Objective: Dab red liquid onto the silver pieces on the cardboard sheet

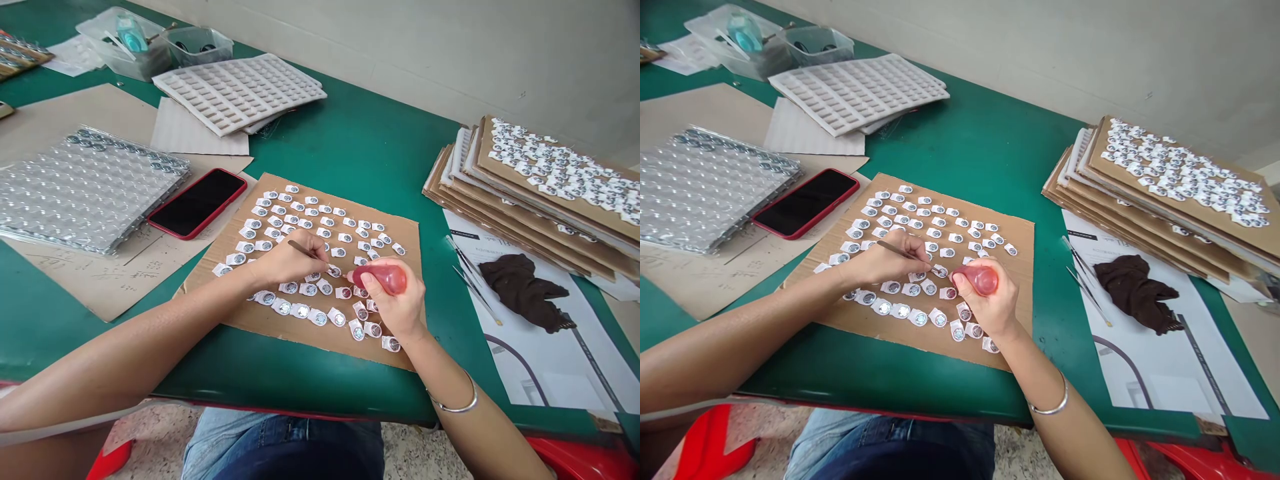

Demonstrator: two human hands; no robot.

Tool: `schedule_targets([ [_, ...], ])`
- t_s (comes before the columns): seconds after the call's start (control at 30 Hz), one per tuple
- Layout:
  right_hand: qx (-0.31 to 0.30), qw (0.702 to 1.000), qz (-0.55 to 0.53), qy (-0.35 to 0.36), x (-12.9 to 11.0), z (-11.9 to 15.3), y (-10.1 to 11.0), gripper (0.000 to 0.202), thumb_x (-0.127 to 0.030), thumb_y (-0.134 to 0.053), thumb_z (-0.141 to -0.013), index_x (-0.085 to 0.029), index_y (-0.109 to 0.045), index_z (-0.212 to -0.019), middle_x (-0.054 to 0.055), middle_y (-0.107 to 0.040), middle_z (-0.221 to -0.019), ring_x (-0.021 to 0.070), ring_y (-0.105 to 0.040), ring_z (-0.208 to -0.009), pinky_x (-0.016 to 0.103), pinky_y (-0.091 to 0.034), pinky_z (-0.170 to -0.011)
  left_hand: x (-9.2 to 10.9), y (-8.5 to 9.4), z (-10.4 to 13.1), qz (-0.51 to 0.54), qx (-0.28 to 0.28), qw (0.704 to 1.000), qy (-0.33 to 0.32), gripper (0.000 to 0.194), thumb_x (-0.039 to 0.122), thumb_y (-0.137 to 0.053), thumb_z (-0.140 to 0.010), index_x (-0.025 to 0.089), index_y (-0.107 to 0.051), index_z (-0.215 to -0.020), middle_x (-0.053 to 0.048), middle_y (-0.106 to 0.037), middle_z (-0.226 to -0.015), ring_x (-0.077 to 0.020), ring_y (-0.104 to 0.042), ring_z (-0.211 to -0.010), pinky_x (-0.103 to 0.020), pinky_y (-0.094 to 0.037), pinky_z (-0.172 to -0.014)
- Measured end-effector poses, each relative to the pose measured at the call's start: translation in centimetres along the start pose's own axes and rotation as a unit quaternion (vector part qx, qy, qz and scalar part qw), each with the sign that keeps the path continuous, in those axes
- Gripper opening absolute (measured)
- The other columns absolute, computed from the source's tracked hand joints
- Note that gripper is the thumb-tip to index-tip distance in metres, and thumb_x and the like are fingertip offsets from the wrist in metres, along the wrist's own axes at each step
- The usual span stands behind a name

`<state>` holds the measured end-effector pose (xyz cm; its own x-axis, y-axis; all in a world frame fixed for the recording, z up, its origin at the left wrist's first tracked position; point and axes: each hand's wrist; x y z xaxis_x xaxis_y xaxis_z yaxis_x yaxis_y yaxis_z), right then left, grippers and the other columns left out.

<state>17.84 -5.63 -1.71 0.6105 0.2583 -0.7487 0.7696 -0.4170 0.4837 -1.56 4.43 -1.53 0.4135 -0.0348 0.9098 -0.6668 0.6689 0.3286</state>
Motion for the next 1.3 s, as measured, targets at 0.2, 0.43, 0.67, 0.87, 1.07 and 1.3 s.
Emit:
schedule_targets([
  [0.2, 0.002, 1.0, 0.007, 0.001, 0.11, -0.03, -0.02, 0.02, -0.034, -0.07, -0.073, -0.021, -0.061, -0.085, 0.002, -0.069, -0.081, 0.0166, -0.066, -0.076, 0.031, -0.055, -0.066, -0.16, -0.03, 0.0, 0.008, -0.002, 1.0, -0.01, 0.007, 0.022, -0.063, -0.067, 0.016, -0.064, -0.066, -0.004, -0.063, -0.063, -0.0108, -0.056, -0.053, -0.021, -0.039, -0.044],
  [0.43, 0.0, 1.0, 0.006, 0.001, 0.1, 0.0, -0.01, 0.02, -0.035, -0.069, -0.074, -0.021, -0.062, -0.085, 0.003, -0.069, -0.082, 0.0172, -0.066, -0.076, 0.032, -0.056, -0.066, -0.07, -0.03, 0.03, 0.006, -0.002, 1.0, -0.011, 0.006, 0.021, -0.063, -0.066, 0.016, -0.063, -0.064, -0.003, -0.063, -0.062, -0.0108, -0.055, -0.052, -0.021, -0.039, -0.043],
  [0.67, -0.001, 1.0, -0.005, 0.0, 0.18, -0.09, 0.02, 0.017, -0.032, -0.07, -0.074, -0.02, -0.062, -0.085, 0.002, -0.069, -0.081, 0.0169, -0.066, -0.077, 0.031, -0.056, -0.067, 0.1, -0.04, 0.05, 0.011, -0.009, 1.0, -0.01, 0.006, 0.021, -0.063, -0.067, 0.016, -0.064, -0.065, -0.004, -0.064, -0.064, -0.0115, -0.057, -0.054, -0.021, -0.04, -0.044],
  [0.87, 0.007, 1.0, 0.004, -0.009, 0.39, -0.18, 0.0, 0.017, -0.034, -0.069, -0.075, -0.021, -0.063, -0.084, 0.002, -0.069, -0.081, 0.0178, -0.066, -0.077, 0.032, -0.056, -0.066, 0.04, 0.04, 0.06, 0.008, -0.006, 1.0, -0.011, 0.008, 0.023, -0.063, -0.068, 0.016, -0.064, -0.065, -0.004, -0.064, -0.064, -0.0121, -0.058, -0.055, -0.021, -0.042, -0.045],
  [1.07, 0.009, 1.0, 0.003, -0.018, 0.52, -0.29, -0.02, 0.017, -0.035, -0.068, -0.075, -0.02, -0.064, -0.083, 0.002, -0.069, -0.079, 0.0175, -0.066, -0.075, 0.032, -0.057, -0.064, -0.05, 0.07, 0.01, 0.007, -0.005, 1.0, -0.008, 0.009, 0.024, -0.063, -0.068, 0.015, -0.065, -0.067, -0.005, -0.065, -0.065, -0.0124, -0.058, -0.056, -0.022, -0.042, -0.045],
  [1.3, 0.01, 1.0, 0.003, -0.01, 0.76, -0.18, -0.19, 0.019, -0.037, -0.068, -0.075, -0.02, -0.064, -0.084, 0.003, -0.07, -0.082, 0.0182, -0.067, -0.077, 0.033, -0.057, -0.065, -0.2, -0.04, -0.09, 0.01, 0.001, 1.0, -0.011, 0.008, 0.022, -0.063, -0.067, 0.015, -0.064, -0.065, -0.005, -0.064, -0.063, -0.0123, -0.057, -0.055, -0.022, -0.041, -0.046],
])
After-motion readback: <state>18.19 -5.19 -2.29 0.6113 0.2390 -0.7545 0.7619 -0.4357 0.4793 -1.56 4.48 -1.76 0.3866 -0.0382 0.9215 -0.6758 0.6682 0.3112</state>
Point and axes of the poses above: each hand's wrist, its own z-axis away from the middle knuckle, its own y-axis out of the back of the hand, x = y × z
